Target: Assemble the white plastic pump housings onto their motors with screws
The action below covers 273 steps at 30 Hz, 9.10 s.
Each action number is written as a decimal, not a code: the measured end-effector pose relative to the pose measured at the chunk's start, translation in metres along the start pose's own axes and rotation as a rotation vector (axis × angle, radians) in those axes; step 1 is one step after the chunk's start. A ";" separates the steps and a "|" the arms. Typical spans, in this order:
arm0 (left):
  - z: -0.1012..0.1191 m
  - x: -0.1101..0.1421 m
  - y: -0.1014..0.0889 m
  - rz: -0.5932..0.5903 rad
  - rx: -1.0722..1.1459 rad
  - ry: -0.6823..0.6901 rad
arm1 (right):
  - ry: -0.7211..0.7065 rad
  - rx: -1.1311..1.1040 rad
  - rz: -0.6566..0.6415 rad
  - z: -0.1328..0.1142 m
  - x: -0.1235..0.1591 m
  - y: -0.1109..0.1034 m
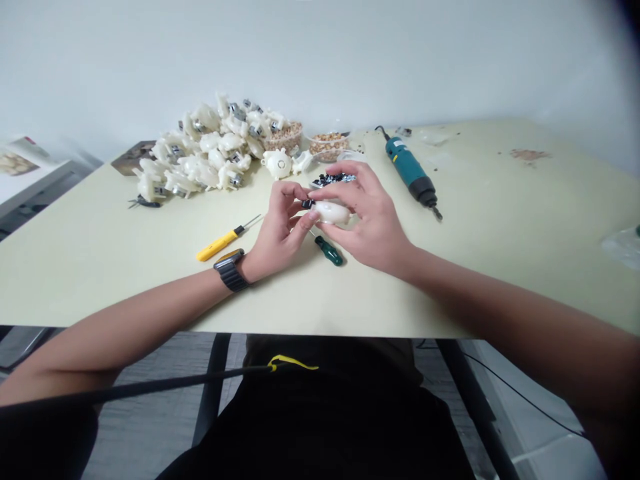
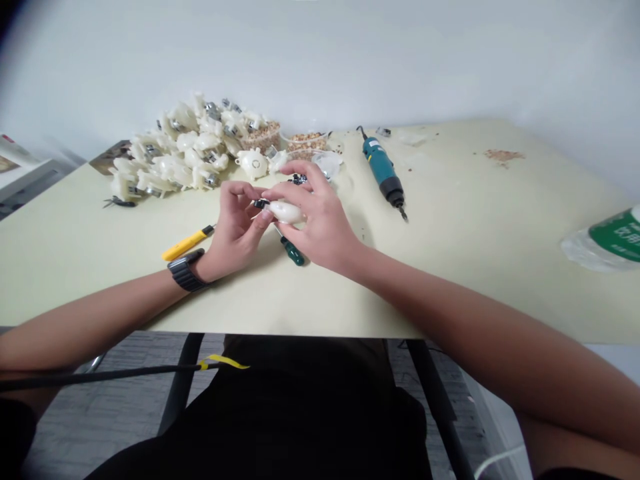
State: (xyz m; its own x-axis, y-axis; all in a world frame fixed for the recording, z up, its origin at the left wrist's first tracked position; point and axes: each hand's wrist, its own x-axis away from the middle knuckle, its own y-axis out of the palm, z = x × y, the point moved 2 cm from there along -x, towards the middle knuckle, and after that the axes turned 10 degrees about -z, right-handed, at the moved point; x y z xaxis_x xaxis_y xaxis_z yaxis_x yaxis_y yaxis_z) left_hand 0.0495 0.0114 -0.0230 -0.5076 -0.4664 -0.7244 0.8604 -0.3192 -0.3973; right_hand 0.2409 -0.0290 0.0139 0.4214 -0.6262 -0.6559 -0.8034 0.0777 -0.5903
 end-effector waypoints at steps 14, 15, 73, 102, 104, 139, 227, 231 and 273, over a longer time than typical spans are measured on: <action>-0.001 -0.001 0.003 -0.023 0.051 0.008 | 0.010 0.016 0.021 -0.001 -0.001 0.002; 0.000 -0.001 0.002 -0.028 0.057 0.005 | 0.007 0.013 0.024 -0.001 0.000 0.002; 0.000 0.000 0.008 0.014 0.179 -0.095 | 0.152 -0.170 0.044 -0.005 0.000 0.012; -0.003 -0.029 -0.076 0.108 0.295 -0.354 | 0.497 0.452 -0.677 -0.011 -0.002 0.005; -0.002 -0.032 -0.082 0.069 0.395 -0.414 | 0.505 0.457 -0.715 -0.009 -0.002 0.004; 0.005 -0.017 -0.064 -0.440 0.909 -0.614 | 0.005 0.065 -0.176 0.013 -0.001 -0.010; 0.010 -0.016 -0.059 -0.437 0.913 -0.663 | -0.048 -0.017 -0.326 -0.009 -0.005 -0.025; 0.011 -0.017 -0.058 -0.450 0.904 -0.659 | 0.045 -0.101 -0.363 -0.008 -0.007 -0.026; 0.010 -0.015 -0.053 -0.509 0.898 -0.695 | 0.209 -0.232 -0.417 -0.010 -0.006 -0.023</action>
State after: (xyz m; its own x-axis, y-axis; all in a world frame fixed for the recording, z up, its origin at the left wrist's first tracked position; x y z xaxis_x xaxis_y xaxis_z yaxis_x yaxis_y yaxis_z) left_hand 0.0109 0.0269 0.0143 -0.9265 -0.3741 -0.0410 0.3615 -0.9151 0.1787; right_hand 0.2526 -0.0353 0.0361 0.6518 -0.7106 -0.2650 -0.6670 -0.3707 -0.6463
